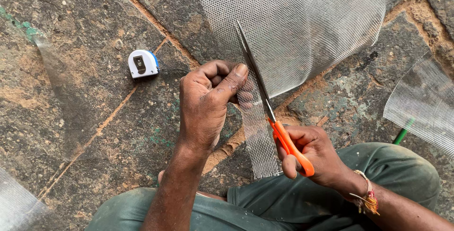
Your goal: The person measures and marks a piece of metal mesh using a tape measure and a metal ruler, then cuts the mesh with orange-handled scissors. The person repeats the measuring and marking process on another section of the mesh.
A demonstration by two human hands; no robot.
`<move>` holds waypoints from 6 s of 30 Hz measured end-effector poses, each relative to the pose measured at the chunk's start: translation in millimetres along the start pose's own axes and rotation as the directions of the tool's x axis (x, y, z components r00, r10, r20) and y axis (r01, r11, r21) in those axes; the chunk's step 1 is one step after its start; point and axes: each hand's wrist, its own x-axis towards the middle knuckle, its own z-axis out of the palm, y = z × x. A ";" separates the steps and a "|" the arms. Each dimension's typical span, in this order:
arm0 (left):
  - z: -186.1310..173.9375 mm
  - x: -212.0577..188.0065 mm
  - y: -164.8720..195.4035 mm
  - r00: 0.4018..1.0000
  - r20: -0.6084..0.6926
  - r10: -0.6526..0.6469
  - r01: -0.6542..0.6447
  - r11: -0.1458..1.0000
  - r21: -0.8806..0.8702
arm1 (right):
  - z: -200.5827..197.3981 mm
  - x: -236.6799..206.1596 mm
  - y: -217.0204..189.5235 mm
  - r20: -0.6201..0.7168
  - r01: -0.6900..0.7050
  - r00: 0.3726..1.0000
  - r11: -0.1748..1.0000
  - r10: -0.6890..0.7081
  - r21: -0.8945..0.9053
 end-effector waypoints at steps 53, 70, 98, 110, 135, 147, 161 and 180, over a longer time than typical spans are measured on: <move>0.5 0.4 5.2 1.000 -0.010 -0.007 0.007 1.000 0.005 | -7.0 0.2 15.0 -0.070 0.002 0.998 1.000 -0.001 0.011; 0.2 0.2 4.8 1.000 -0.017 -0.003 0.003 1.000 0.012 | -2.0 1.1 1.1 -0.006 0.038 0.999 0.999 -0.038 -0.023; 5.3 -5.6 5.7 0.995 0.082 -0.052 0.050 0.999 0.022 | -3.7 4.1 -11.1 0.035 0.121 0.992 0.992 -0.120 -0.025; 5.5 -6.7 8.9 0.993 0.068 -0.095 0.095 0.995 -0.001 | -13.7 2.0 1.0 -0.003 0.110 0.994 0.990 -0.110 -0.088; 3.1 -3.3 17.5 0.991 0.012 0.134 -0.134 0.986 0.101 | -12.6 -1.7 4.6 0.021 0.152 0.988 0.985 -0.150 -0.081; 10.6 -5.8 20.1 0.994 -0.020 0.105 -0.099 0.977 0.190 | -12.0 -3.5 1.4 0.026 0.171 0.985 0.978 -0.169 -0.120; 9.6 -6.6 17.2 0.996 -0.010 0.090 -0.088 0.991 0.099 | -3.2 -4.9 -4.1 -0.015 0.163 0.985 0.952 -0.173 -0.259; 7.8 -5.9 17.8 0.999 0.011 0.035 -0.035 0.999 -0.034 | -2.4 -3.3 -1.2 -0.002 0.185 0.982 0.966 -0.188 -0.183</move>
